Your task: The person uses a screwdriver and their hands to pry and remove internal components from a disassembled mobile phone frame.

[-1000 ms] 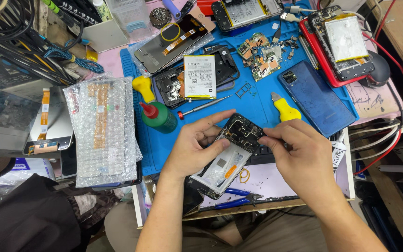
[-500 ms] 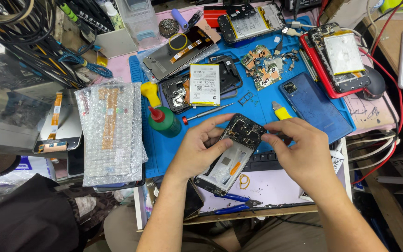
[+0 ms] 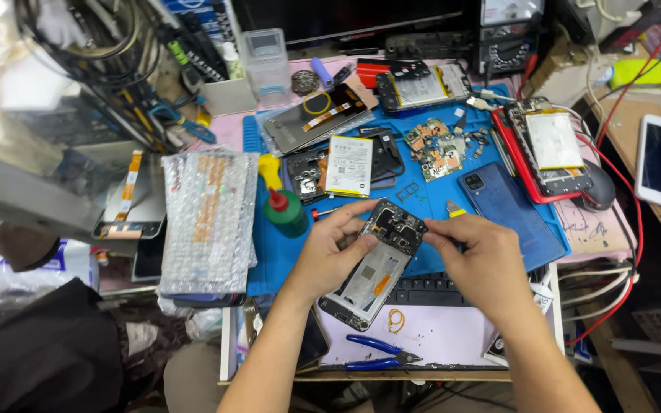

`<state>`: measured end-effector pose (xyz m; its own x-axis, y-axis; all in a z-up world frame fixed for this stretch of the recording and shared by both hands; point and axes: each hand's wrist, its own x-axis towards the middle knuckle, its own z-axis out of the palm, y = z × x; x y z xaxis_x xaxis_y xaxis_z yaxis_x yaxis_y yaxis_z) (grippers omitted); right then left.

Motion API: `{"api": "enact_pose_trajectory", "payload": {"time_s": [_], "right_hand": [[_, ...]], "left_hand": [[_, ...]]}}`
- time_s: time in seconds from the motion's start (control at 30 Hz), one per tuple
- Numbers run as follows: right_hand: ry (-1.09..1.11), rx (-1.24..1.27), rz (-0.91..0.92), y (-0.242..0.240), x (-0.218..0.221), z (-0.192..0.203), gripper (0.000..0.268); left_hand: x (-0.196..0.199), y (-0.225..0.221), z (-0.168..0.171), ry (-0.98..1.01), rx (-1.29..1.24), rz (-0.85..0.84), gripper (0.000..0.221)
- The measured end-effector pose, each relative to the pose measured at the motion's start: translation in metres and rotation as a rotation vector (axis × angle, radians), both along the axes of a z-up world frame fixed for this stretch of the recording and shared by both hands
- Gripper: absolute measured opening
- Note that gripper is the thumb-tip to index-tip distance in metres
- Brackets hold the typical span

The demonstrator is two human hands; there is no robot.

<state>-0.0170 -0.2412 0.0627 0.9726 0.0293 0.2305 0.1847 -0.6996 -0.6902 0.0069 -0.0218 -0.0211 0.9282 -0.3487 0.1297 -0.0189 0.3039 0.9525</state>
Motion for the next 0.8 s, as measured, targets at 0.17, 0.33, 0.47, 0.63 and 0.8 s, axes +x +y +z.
{"api": "enact_pose_trajectory", "payload": {"time_s": [0.17,0.33,0.47,0.63,0.8], "right_hand": [[-0.092,-0.028,0.273,-0.025,0.014,0.005,0.024],[-0.121,-0.008,0.244,-0.033,0.01,-0.002,0.022],[-0.242,-0.078,0.356,-0.035,0.006,0.0,0.022],[-0.172,-0.278,0.335,-0.036,0.008,0.006,0.026],[-0.154,-0.248,0.373,-0.025,0.02,0.016,0.025]], "left_hand": [[0.003,0.002,0.003,0.006,-0.003,-0.063,0.051],[0.002,-0.002,0.008,0.006,-0.004,-0.062,0.054],[-0.002,-0.001,0.006,-0.015,0.043,-0.046,0.055],[-0.005,0.0,-0.001,-0.045,0.031,0.007,0.055],[0.001,0.001,-0.002,-0.061,0.022,0.065,0.054]]}}
